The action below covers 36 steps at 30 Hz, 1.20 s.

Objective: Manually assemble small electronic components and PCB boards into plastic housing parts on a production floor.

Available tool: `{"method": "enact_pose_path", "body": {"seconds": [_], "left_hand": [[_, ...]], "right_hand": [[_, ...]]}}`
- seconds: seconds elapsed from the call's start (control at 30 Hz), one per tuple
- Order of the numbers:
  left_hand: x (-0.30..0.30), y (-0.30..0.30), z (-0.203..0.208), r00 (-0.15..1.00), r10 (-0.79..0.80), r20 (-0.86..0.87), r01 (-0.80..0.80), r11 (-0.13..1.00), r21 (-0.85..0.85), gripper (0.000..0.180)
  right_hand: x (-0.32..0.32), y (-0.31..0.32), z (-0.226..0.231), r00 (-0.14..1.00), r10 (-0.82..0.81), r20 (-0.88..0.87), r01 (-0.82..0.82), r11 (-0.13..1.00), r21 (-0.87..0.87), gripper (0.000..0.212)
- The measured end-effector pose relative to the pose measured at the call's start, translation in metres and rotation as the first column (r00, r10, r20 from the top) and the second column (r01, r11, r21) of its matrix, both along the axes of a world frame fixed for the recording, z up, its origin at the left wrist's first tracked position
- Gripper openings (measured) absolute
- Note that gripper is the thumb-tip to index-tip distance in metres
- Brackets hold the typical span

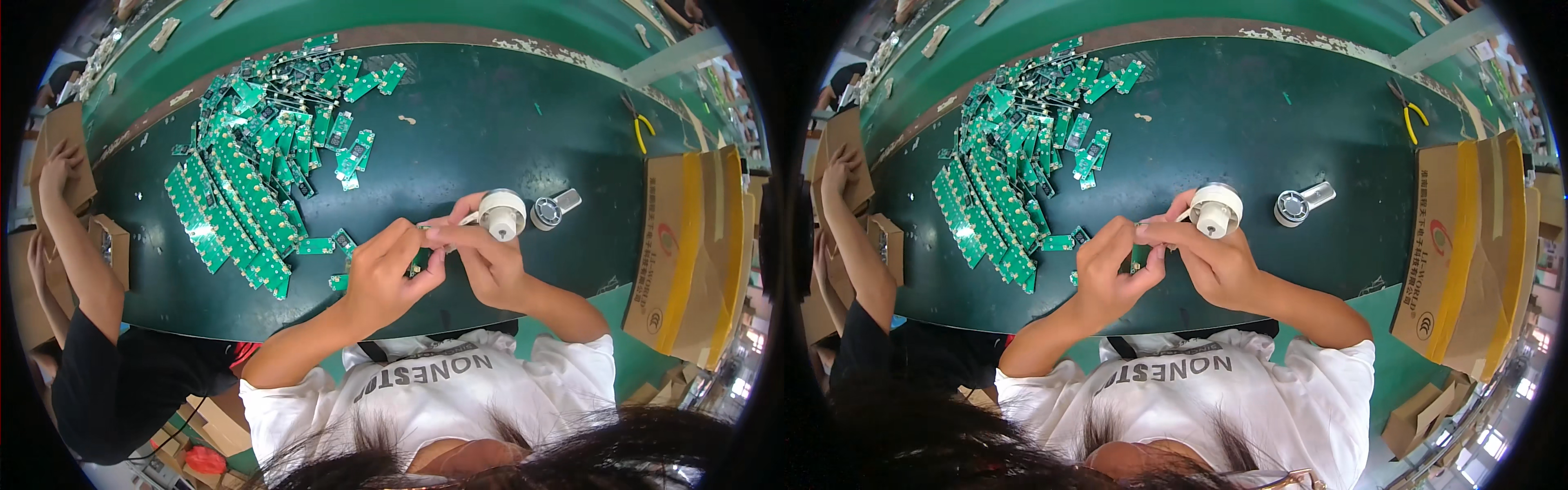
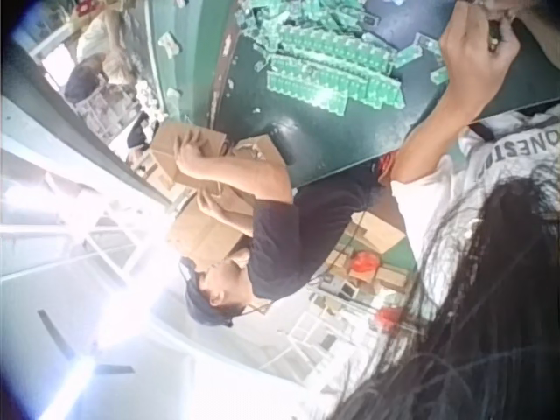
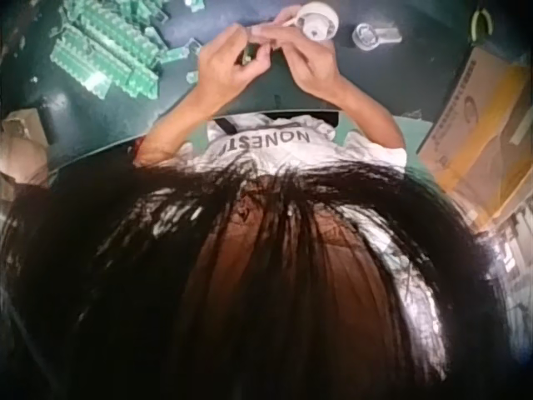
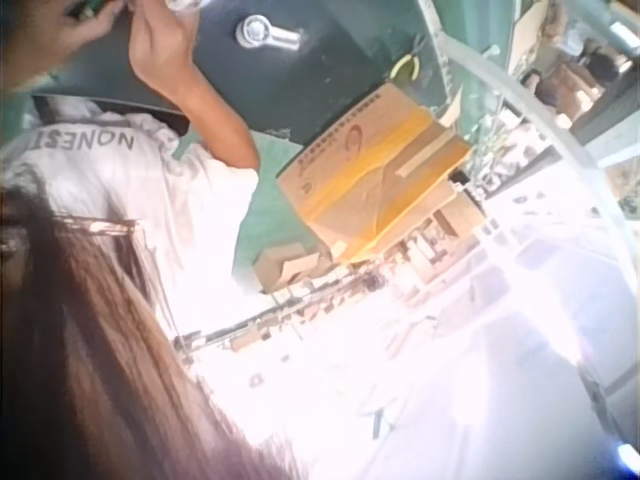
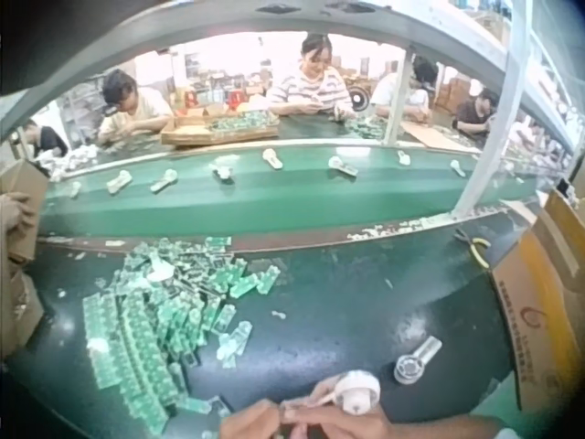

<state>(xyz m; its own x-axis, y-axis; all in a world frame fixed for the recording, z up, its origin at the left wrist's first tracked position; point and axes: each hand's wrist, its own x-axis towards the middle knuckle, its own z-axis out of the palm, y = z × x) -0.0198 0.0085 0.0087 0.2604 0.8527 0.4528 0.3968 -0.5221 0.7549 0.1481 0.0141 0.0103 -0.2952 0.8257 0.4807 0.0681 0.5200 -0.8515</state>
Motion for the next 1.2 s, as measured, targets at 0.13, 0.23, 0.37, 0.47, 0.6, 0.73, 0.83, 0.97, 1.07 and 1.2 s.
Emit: {"method": "enact_pose_path", "body": {"seconds": [0.13, 0.23, 0.37, 0.47, 0.6, 0.73, 0.83, 0.97, 1.07, 1.2], "left_hand": [[-0.003, 0.0, 0.006, 0.998, 0.028, 0.062, -0.03, 0.999, 0.027, 0.019], [-0.004, 0.001, -0.007, 0.999, 0.004, -0.04, 0.004, 0.98, 0.198, 0.022], [0.0, 0.001, 0.0, 0.998, -0.009, -0.054, 0.022, 0.967, 0.254, 0.022], [-0.004, 0.002, -0.004, 0.993, -0.014, -0.114, 0.039, 0.976, 0.214, 0.022], [-0.005, 0.002, -0.005, 0.986, 0.011, -0.166, 0.026, 0.975, 0.221, 0.021], [-0.007, 0.004, -0.004, 0.994, -0.049, -0.101, 0.063, 0.988, 0.139, 0.023], [-0.007, 0.003, -0.003, 0.991, -0.095, -0.094, 0.104, 0.989, 0.105, 0.026], [0.0, -0.003, -0.002, 0.994, 0.016, 0.11, 0.002, 0.986, -0.165, 0.02], [0.0, -0.003, -0.004, 0.995, -0.019, 0.097, 0.044, 0.962, -0.269, 0.017], [0.003, -0.007, -0.004, 0.991, 0.032, 0.127, 0.003, 0.964, -0.267, 0.014]], "right_hand": [[0.002, -0.006, 0.008, 0.949, -0.177, 0.262, 0.167, 0.984, 0.061, 0.026], [0.009, -0.008, 0.002, 0.914, -0.257, 0.315, 0.24, 0.966, 0.091, 0.017], [0.015, -0.008, 0.007, 0.974, -0.12, 0.194, 0.156, 0.971, -0.18, 0.013], [0.013, -0.004, 0.009, 0.966, -0.122, 0.228, 0.178, 0.954, -0.243, 0.01], [0.01, -0.001, 0.012, 0.946, -0.074, 0.315, 0.157, 0.956, -0.248, 0.009], [0.015, 0.0, 0.009, 0.961, -0.092, 0.261, 0.156, 0.96, -0.234, 0.01], [0.018, 0.002, 0.005, 0.996, -0.065, 0.06, 0.082, 0.931, -0.354, 0.01], [0.016, 0.0, 0.007, 0.979, -0.038, -0.2, -0.083, 0.823, -0.562, 0.006], [0.011, -0.004, 0.007, 0.972, -0.056, -0.228, -0.095, 0.794, -0.601, 0.005], [0.006, -0.008, -0.002, 0.991, -0.069, -0.114, 0.004, 0.869, -0.495, 0.005]]}}
